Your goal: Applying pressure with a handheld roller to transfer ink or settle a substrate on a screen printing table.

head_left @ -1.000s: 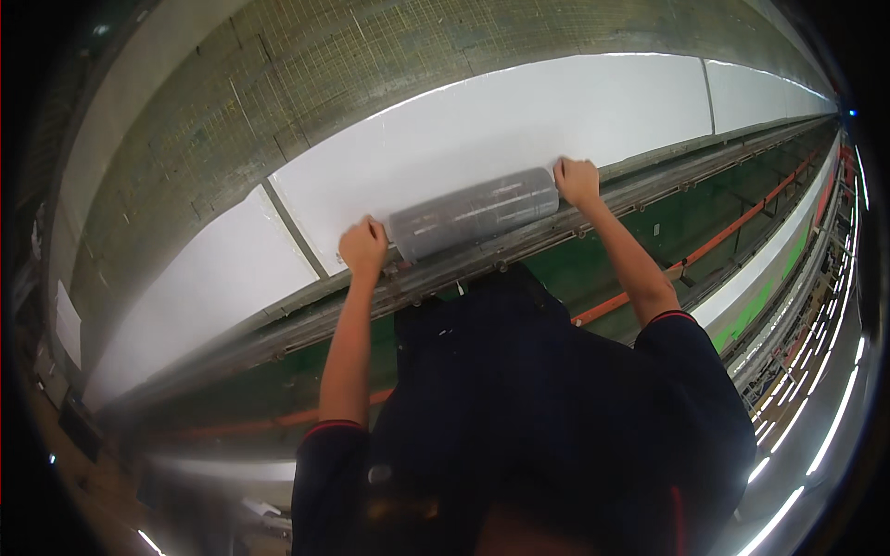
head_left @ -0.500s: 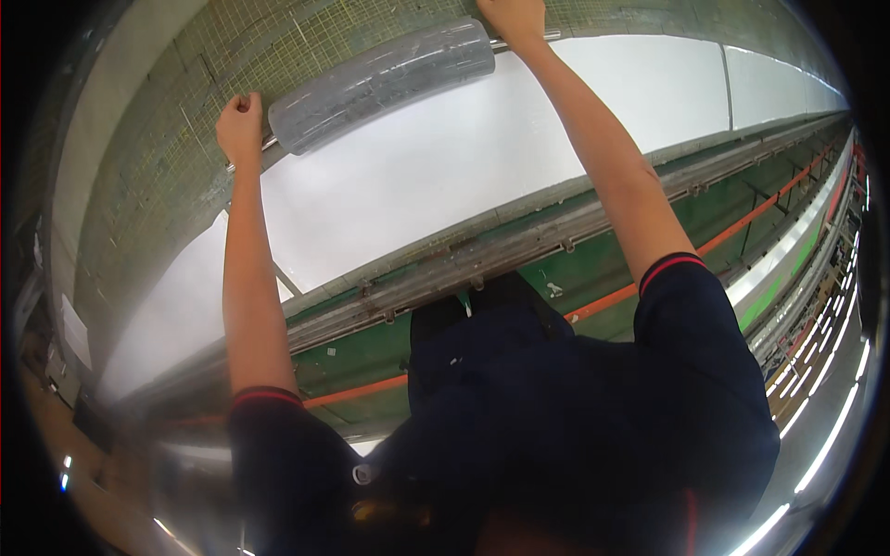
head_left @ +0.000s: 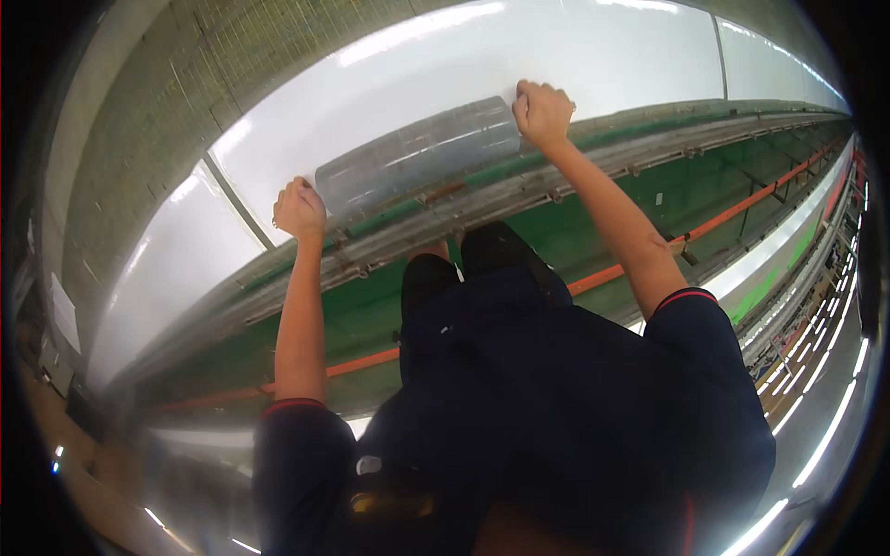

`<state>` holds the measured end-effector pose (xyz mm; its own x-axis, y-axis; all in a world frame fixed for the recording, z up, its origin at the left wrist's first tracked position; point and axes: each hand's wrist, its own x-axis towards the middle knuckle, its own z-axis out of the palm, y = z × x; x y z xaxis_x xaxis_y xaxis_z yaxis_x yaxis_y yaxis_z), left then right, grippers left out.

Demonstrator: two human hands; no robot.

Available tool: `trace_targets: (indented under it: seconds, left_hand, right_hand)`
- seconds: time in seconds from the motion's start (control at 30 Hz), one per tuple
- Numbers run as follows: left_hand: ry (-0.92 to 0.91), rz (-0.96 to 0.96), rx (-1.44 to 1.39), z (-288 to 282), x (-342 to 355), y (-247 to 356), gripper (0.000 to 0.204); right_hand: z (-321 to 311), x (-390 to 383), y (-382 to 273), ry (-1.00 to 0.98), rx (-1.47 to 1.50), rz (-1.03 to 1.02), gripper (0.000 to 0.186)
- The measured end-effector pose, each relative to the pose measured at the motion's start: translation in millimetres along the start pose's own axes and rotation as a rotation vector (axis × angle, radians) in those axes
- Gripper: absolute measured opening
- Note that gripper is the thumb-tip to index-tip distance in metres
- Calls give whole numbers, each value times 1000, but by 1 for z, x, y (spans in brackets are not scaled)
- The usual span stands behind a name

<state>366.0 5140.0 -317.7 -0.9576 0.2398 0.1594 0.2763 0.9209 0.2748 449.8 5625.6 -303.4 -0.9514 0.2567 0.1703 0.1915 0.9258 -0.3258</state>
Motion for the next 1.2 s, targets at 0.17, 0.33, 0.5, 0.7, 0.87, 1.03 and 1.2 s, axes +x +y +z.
trace_targets:
  seconds: [0.17, 0.33, 0.5, 0.7, 0.87, 1.03, 1.2]
  left_hand:
    - [-186, 114, 96, -35, -74, 12, 29]
    - [-442, -210, 129, -49, -81, 33, 41]
    - [-536, -265, 58, -48, -64, 77, 50]
    - [-679, -168, -25, 3, -55, 206, 53]
    - [-640, -159, 34, 53, -9, 313, 50]
    - [-503, 22, 0, 65, 26, 302, 24]
    - [-291, 49, -163, 84, 138, 303, 14]
  right_hand:
    - [-33, -88, 1, -89, -51, -88, 18]
    - [-50, -91, 12, -412, 62, -33, 34]
    - [-65, -87, 62, -567, 19, -45, 43]
    - [-131, -46, 181, -617, -97, 57, 50]
    - [-142, -33, 287, -595, -187, 133, 38]
    - [-119, 15, 289, -409, -170, 209, 20]
    - [-85, 125, 308, -185, 27, 47, 13]
